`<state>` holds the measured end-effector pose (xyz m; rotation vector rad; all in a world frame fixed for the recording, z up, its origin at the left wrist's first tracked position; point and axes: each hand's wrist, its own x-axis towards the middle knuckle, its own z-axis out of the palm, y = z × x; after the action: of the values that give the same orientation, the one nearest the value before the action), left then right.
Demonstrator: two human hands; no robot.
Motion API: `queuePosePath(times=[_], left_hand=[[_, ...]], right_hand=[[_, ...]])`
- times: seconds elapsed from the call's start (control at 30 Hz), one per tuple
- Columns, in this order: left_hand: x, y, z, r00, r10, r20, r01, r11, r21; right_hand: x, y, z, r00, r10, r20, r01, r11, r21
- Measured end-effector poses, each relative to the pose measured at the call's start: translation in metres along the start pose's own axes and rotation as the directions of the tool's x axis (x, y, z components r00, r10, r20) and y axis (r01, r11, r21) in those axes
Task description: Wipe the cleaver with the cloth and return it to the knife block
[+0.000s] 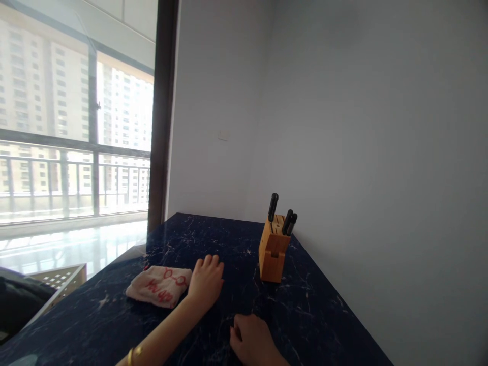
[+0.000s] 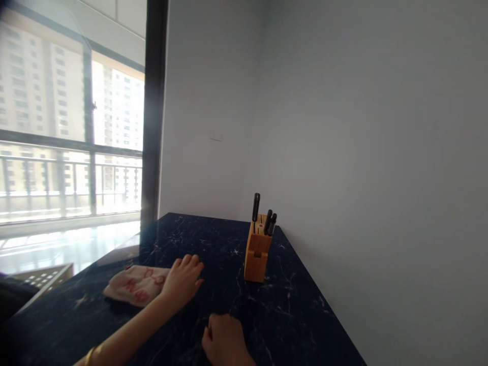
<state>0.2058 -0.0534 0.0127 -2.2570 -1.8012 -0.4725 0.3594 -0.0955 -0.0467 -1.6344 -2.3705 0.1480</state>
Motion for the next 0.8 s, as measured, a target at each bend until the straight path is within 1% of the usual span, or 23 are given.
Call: queuePosePath(times=[0.07,0.1,0.13,0.2,0.3,0.4,0.47,0.5,0.6,0.67,0.7,0.77,0.8], left_hand=[[-0.022,-0.024,-0.006,0.996,-0.073,-0.045,0.076,0.995,0.065],[-0.031,-0.033,-0.006,0.993,-0.103,-0.054,0.110,0.984,0.141],[-0.038,-0.041,-0.005,0.993,-0.118,-0.031,0.122,0.974,0.189],[-0.047,-0.051,0.001,0.989,-0.145,0.017,0.138,0.966,0.218],[-0.047,-0.058,0.010,0.984,-0.172,0.053,0.160,0.971,0.179],[-0.038,-0.053,0.013,0.985,-0.156,0.070,0.147,0.981,0.126],[-0.034,-0.040,0.015,0.990,-0.115,0.082,0.109,0.991,0.073],[-0.032,-0.030,0.016,0.993,-0.085,0.087,0.082,0.996,0.041],[-0.031,0.014,0.021,0.994,0.034,0.102,-0.026,0.997,-0.072],[-0.028,0.046,0.023,0.991,0.092,0.099,-0.077,0.986,-0.146],[-0.025,0.062,0.024,0.988,0.116,0.097,-0.097,0.978,-0.184],[-0.017,0.087,0.024,0.987,0.136,0.089,-0.110,0.961,-0.253],[-0.011,0.098,0.023,0.988,0.128,0.083,-0.100,0.955,-0.281]], right_hand=[[0.000,-0.001,-0.002,1.000,-0.005,-0.007,0.005,1.000,0.020],[-0.001,-0.002,-0.003,1.000,-0.006,-0.013,0.007,1.000,0.029],[-0.001,-0.002,-0.003,1.000,-0.006,-0.019,0.006,0.999,0.035],[-0.002,-0.004,-0.005,1.000,0.002,-0.025,-0.001,0.999,0.050],[-0.003,-0.005,-0.005,0.999,0.022,-0.033,-0.019,0.996,0.084],[-0.002,-0.003,-0.005,0.995,0.051,-0.091,-0.039,0.992,0.122],[-0.001,0.000,-0.008,0.985,0.087,-0.146,-0.068,0.989,0.135],[0.000,0.001,-0.009,0.979,0.114,-0.170,-0.091,0.987,0.135],[0.003,0.010,-0.018,0.955,0.219,-0.198,-0.190,0.970,0.153],[0.005,0.022,-0.025,0.937,0.304,-0.173,-0.267,0.941,0.210],[0.007,0.029,-0.028,0.926,0.349,-0.146,-0.303,0.915,0.267],[0.012,0.047,-0.034,0.906,0.415,-0.084,-0.349,0.845,0.405],[0.015,0.056,-0.036,0.901,0.430,-0.058,-0.355,0.807,0.471]])
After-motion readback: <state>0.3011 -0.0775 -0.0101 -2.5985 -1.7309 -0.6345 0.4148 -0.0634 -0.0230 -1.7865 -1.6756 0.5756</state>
